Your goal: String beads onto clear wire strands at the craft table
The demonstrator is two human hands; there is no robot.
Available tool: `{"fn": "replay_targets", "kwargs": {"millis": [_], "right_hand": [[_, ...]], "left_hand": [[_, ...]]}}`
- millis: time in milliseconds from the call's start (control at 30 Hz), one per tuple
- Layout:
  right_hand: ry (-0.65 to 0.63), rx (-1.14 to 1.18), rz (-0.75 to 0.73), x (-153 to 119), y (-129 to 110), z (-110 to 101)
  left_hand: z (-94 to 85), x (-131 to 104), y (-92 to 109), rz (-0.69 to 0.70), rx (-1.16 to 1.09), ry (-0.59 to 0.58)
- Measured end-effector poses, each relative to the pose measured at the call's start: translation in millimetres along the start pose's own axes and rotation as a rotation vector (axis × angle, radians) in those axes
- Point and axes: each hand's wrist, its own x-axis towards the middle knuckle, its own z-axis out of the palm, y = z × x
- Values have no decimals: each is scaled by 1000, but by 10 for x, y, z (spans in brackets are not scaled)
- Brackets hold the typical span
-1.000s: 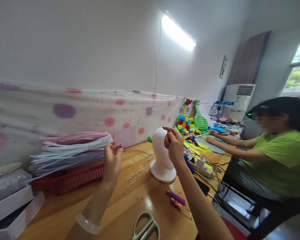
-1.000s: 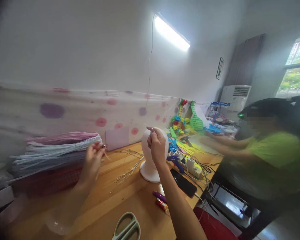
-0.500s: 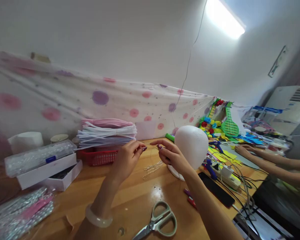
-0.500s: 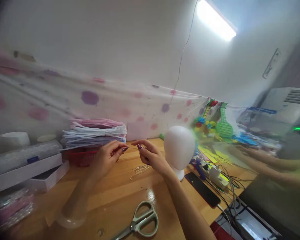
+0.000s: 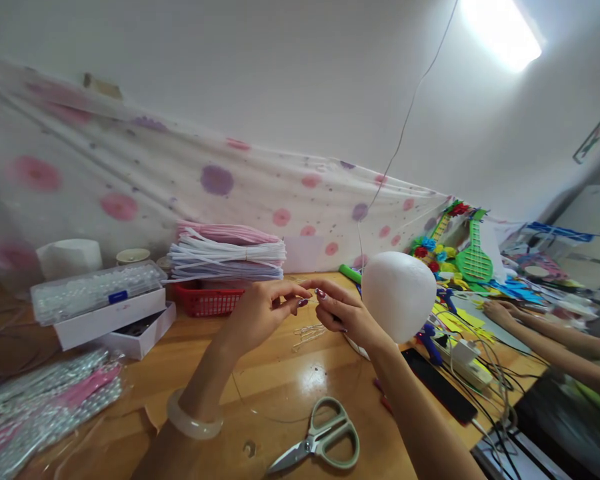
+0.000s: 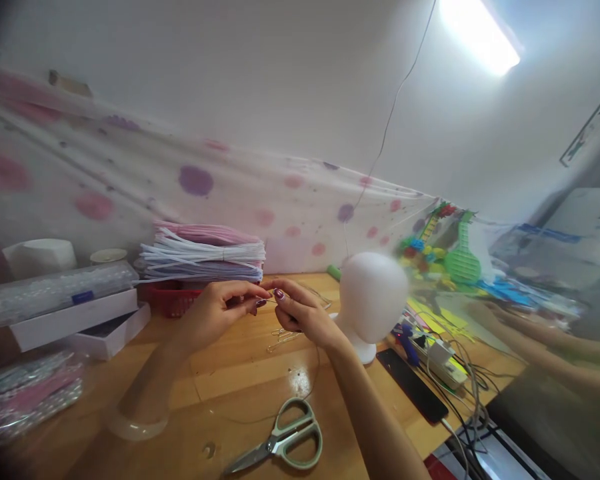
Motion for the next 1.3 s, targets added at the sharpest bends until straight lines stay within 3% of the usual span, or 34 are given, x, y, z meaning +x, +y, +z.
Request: {"fn": "replay_targets", "kwargs": {"millis": [300, 400, 500, 700, 800, 933, 1033, 1200, 1300], "right_hand": [[-76, 0, 26, 82, 11, 21], [-81, -4, 37, 90, 23, 9], [-10, -21, 22, 77, 49, -47], [236, 81, -92, 104, 152, -131], [296, 176, -133, 197, 195, -87], [320, 228, -152, 335, 218, -51], [314, 172, -169, 414, 220, -94], [170, -39, -160, 511, 225, -171], [75, -124, -138, 556, 246, -159]], "left_hand": [[-18, 10, -42, -122, -74, -75], [-22, 27, -77, -140, -127, -52], [-67, 50, -128, -183, -269, 40], [-192, 70, -177, -362, -549, 352], [-214, 75, -173, -420, -636, 393], [-263, 71, -176, -423, -630, 381], [-349, 63, -192, -366, -499, 348], [-478, 107, -227, -258, -78, 111], [-464, 171, -250, -257, -13, 23]]}}
